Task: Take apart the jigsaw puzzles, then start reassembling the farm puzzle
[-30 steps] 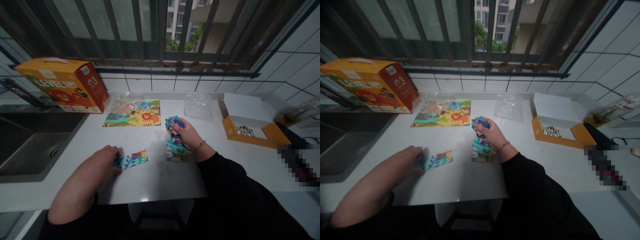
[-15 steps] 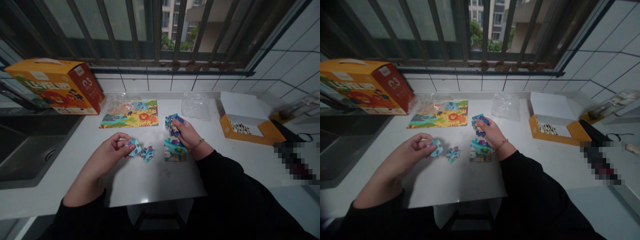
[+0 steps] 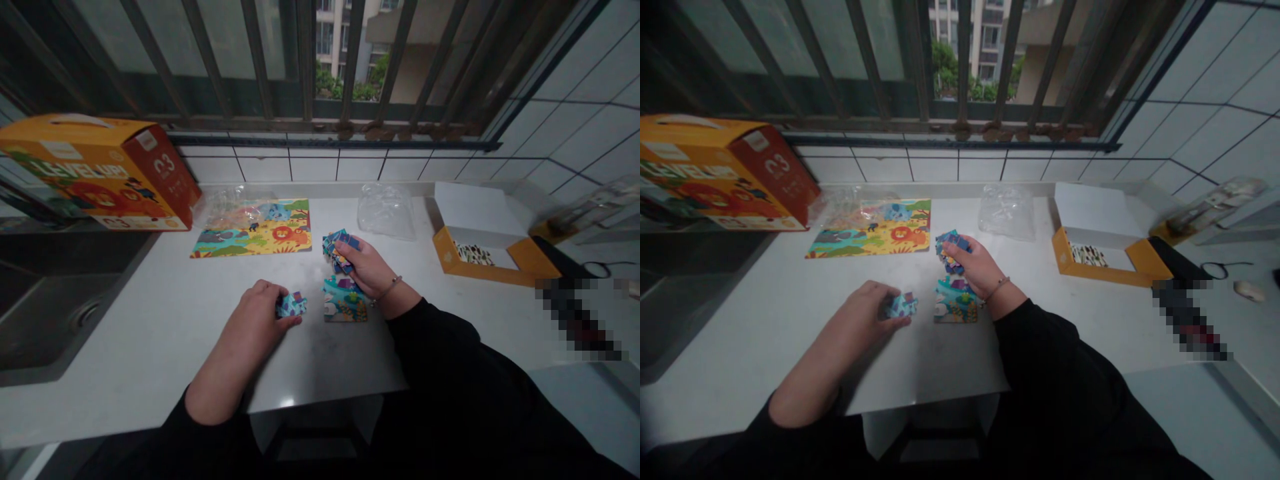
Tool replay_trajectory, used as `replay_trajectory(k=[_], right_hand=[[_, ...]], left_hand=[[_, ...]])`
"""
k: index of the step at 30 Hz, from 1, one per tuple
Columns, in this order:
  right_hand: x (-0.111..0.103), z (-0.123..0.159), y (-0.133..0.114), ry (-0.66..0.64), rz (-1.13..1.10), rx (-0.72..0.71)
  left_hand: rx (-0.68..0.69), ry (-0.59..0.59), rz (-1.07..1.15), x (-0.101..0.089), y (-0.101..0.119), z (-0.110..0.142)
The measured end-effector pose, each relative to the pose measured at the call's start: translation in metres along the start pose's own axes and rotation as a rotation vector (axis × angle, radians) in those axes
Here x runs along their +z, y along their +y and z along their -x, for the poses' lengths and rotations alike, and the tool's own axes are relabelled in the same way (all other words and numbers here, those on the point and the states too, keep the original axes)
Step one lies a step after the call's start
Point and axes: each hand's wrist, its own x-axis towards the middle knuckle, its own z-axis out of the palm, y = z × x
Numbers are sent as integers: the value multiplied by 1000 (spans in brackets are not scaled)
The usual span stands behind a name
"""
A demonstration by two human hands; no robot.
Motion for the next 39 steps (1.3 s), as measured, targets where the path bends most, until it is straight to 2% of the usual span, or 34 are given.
replay_trajectory(k=[7,12,16,25,30,34,39], right_hand=[[1,3,-2,-23,10,-6],[3,11,-5,-182,40,55],[4,15,-5,-249,72,62],[9,20,-4,-557,237,116],[13,21,1,-560,433,72],[14,21,1,-571,530,-15],[15,22,-1,-528,500,-12]], left_hand=[[12,-39,89,-3,8,-1],[-12,-69,139,-1,9,-2],[-32,-69,159,2,6,-2],[-24,41,142,0,11,-9],[-23,43,143,-1,15,-12],[-46,41,291,-4,18,-11],[-34,65,528,-8,19,-9]])
